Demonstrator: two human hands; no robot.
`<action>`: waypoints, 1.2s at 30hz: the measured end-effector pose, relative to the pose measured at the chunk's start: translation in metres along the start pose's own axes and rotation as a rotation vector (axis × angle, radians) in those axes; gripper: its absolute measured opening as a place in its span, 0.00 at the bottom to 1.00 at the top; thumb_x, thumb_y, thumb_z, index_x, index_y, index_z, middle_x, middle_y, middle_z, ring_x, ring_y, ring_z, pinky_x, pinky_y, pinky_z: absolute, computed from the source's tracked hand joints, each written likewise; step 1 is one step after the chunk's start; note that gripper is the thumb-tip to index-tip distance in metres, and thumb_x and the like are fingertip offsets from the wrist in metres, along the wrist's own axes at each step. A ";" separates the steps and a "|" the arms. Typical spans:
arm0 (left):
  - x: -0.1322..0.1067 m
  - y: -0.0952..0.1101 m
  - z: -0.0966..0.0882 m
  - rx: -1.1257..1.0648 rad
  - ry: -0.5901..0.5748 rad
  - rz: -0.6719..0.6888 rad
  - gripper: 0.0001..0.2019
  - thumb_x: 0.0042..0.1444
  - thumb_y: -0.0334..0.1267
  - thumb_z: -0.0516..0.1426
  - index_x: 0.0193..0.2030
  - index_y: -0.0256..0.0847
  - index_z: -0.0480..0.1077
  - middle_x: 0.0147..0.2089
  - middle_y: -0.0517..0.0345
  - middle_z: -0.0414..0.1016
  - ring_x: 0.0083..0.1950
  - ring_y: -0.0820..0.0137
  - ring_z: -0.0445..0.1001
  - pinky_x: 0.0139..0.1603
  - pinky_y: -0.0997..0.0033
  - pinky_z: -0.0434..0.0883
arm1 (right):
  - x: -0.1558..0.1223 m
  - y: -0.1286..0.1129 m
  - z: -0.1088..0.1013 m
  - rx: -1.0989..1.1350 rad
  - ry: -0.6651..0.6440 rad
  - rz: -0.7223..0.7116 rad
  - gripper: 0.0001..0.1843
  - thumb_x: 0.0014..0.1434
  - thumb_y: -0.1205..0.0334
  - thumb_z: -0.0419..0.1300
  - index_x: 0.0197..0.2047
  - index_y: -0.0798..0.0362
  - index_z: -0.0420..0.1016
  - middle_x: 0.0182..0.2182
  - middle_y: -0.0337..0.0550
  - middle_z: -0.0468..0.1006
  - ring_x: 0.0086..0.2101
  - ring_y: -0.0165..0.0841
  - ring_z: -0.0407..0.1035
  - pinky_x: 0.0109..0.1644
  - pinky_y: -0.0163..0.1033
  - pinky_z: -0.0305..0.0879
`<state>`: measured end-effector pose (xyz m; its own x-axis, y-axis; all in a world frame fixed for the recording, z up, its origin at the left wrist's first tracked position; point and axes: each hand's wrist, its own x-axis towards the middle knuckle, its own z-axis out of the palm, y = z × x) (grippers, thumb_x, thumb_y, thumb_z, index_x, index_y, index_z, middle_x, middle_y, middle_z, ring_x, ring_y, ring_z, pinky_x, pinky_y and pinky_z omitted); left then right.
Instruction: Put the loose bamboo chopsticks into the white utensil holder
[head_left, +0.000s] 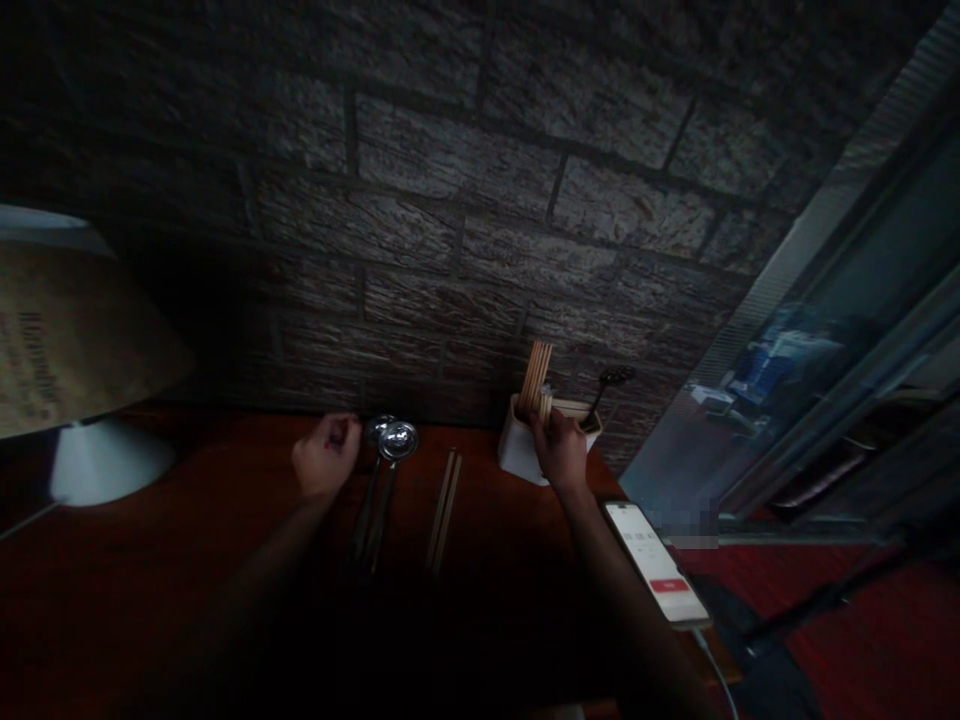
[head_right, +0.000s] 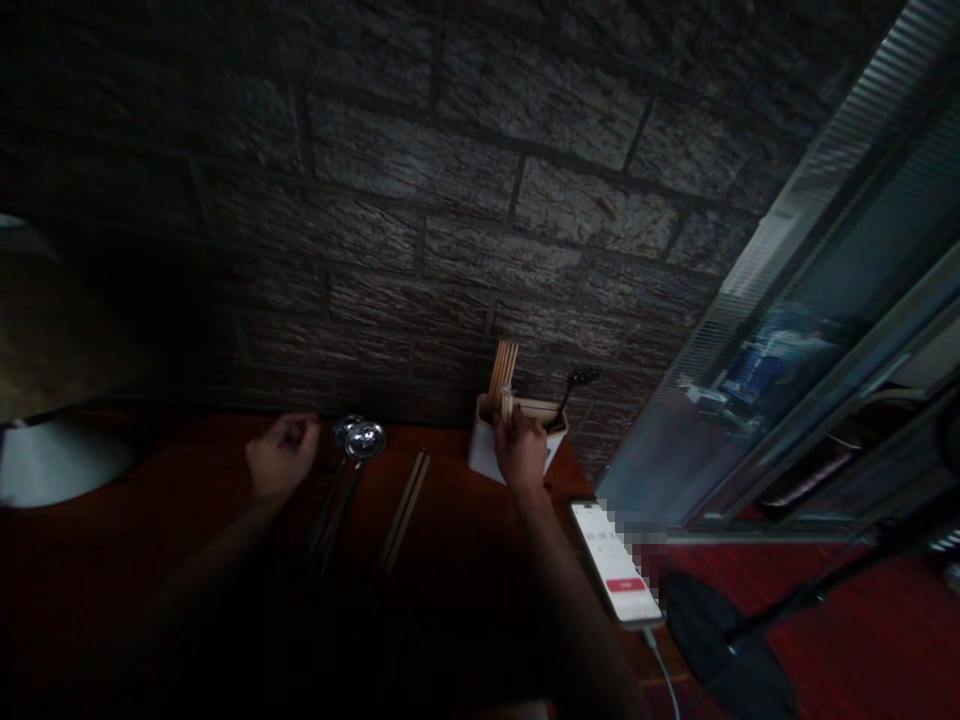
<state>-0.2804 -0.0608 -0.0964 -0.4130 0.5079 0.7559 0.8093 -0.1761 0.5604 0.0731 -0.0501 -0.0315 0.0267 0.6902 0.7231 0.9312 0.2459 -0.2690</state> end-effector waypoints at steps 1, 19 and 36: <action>0.000 0.003 0.000 -0.010 -0.002 0.009 0.13 0.55 0.43 0.55 0.35 0.36 0.75 0.19 0.65 0.61 0.20 0.75 0.63 0.26 0.77 0.58 | 0.000 0.000 0.000 0.013 -0.003 -0.010 0.18 0.63 0.54 0.52 0.39 0.59 0.76 0.27 0.49 0.76 0.32 0.37 0.69 0.38 0.38 0.59; -0.004 -0.001 -0.005 -0.057 -0.008 -0.063 0.13 0.53 0.43 0.55 0.35 0.36 0.75 0.19 0.63 0.63 0.20 0.74 0.63 0.26 0.75 0.61 | -0.023 0.012 0.009 0.066 0.225 -0.013 0.21 0.60 0.52 0.57 0.53 0.55 0.72 0.46 0.51 0.77 0.51 0.43 0.65 0.60 0.53 0.53; -0.005 0.001 -0.003 -0.081 -0.020 -0.038 0.11 0.54 0.42 0.56 0.36 0.38 0.75 0.19 0.64 0.61 0.20 0.74 0.62 0.25 0.74 0.61 | -0.027 0.013 0.014 0.089 0.190 0.005 0.24 0.59 0.53 0.57 0.55 0.56 0.68 0.45 0.52 0.77 0.51 0.43 0.65 0.63 0.56 0.47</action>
<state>-0.2788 -0.0664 -0.0984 -0.4338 0.5318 0.7273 0.7564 -0.2236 0.6147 0.0794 -0.0563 -0.0635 0.1067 0.5526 0.8266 0.8956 0.3077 -0.3213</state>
